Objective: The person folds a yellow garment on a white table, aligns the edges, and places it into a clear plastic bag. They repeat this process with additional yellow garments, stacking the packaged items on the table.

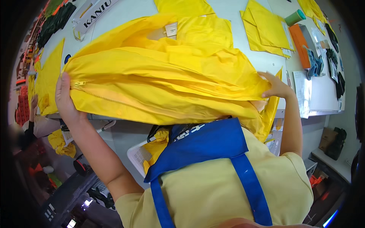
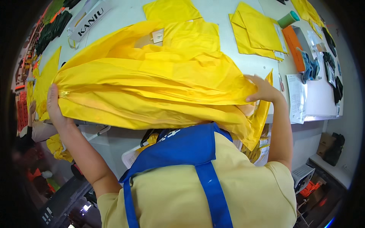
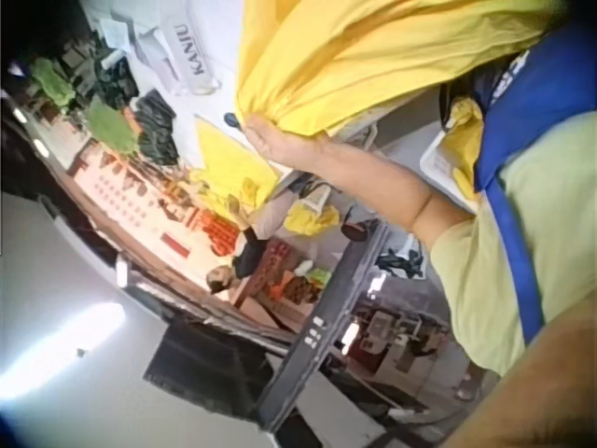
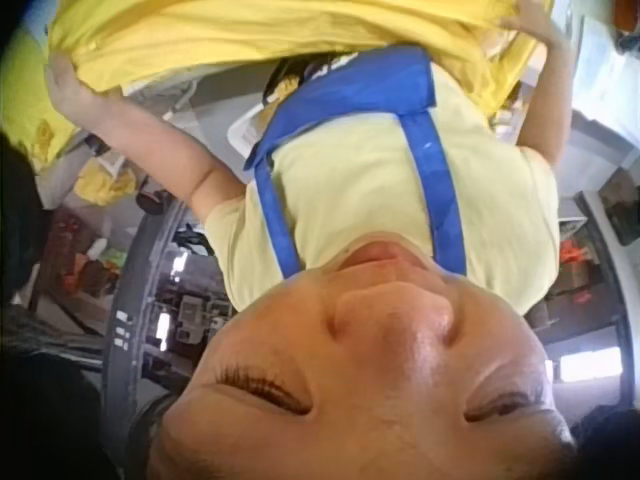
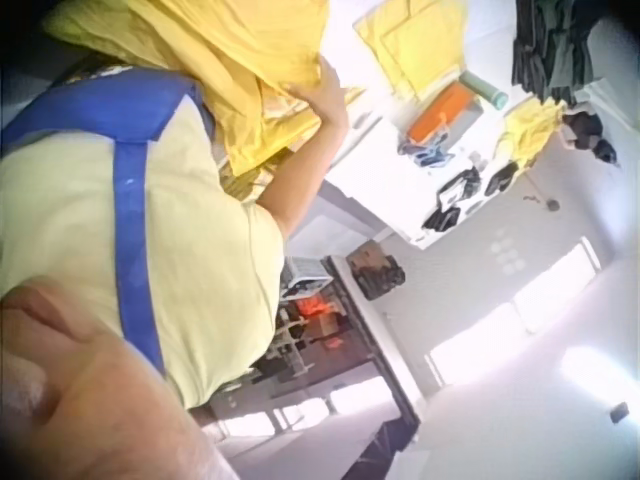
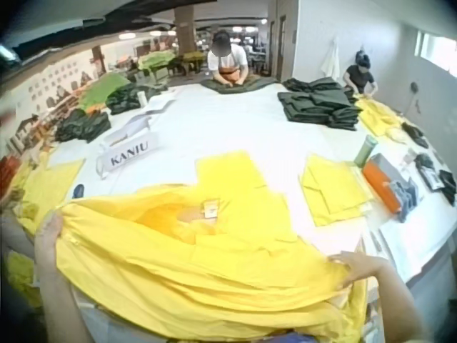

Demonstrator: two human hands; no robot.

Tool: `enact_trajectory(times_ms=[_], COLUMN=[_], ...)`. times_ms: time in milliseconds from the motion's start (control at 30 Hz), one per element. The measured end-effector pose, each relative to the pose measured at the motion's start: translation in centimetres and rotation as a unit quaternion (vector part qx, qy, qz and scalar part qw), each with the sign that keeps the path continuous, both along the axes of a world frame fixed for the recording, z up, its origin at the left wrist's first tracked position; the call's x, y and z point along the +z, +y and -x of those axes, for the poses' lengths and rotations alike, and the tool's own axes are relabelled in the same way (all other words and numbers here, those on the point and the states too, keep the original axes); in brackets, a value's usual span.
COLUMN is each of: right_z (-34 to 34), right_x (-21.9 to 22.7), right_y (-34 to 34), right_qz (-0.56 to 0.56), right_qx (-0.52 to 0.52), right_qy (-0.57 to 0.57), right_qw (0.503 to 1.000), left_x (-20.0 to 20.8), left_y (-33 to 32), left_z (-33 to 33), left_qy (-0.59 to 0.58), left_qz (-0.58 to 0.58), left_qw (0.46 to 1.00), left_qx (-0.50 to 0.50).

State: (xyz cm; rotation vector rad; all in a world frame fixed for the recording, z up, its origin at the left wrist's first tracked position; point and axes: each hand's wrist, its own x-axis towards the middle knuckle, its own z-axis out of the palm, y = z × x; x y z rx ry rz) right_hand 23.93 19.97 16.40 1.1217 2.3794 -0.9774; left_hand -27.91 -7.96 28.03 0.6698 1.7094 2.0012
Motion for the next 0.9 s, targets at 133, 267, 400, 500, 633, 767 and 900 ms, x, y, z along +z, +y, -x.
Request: enact_trajectory(times_ms=[133, 267, 400, 500, 633, 767, 900], right_z=[-1.4, -3.3, -3.2, 2.2, 13.2, 20.5, 23.1], right_x=[-1.0, -2.4, 0.2, 0.9, 2.3, -0.6, -0.7], right_y=[-2.0, 0.4, 4.0, 1.7, -6.3, -8.7, -7.0], right_qz=[-0.028, -0.213, -0.464, -0.546, -0.088, -0.106, -0.339], right_qx=[-0.009, -0.026, -0.145, -0.076, -0.078, -0.003, -0.082], right_qy=[0.002, -0.039, 0.120, 0.196, 0.377, 0.396, 0.421], right_qw=[1.000, 0.976, 0.866, 0.811, 0.919, 0.912, 0.838], left_x=[0.8, 1.5, 1.4, 0.2, 2.0, 4.7, 5.7], left_y=[1.5, 2.3, 2.3, 4.4, 6.9, 7.2, 6.4], left_z=[1.8, 4.0, 4.5, 3.8, 1.1, -0.5, 0.1], left_qy=[0.023, 0.054, 0.065, 0.061, 0.076, 0.090, 0.106], left_qz=[0.002, 0.031, 0.087, 0.101, 0.148, 0.162, 0.193], left_qw=[1.000, 0.997, 0.993, 0.986, 0.964, 0.948, 0.929], left_qx=[0.000, -0.041, -0.044, -0.116, -0.208, -0.259, -0.297])
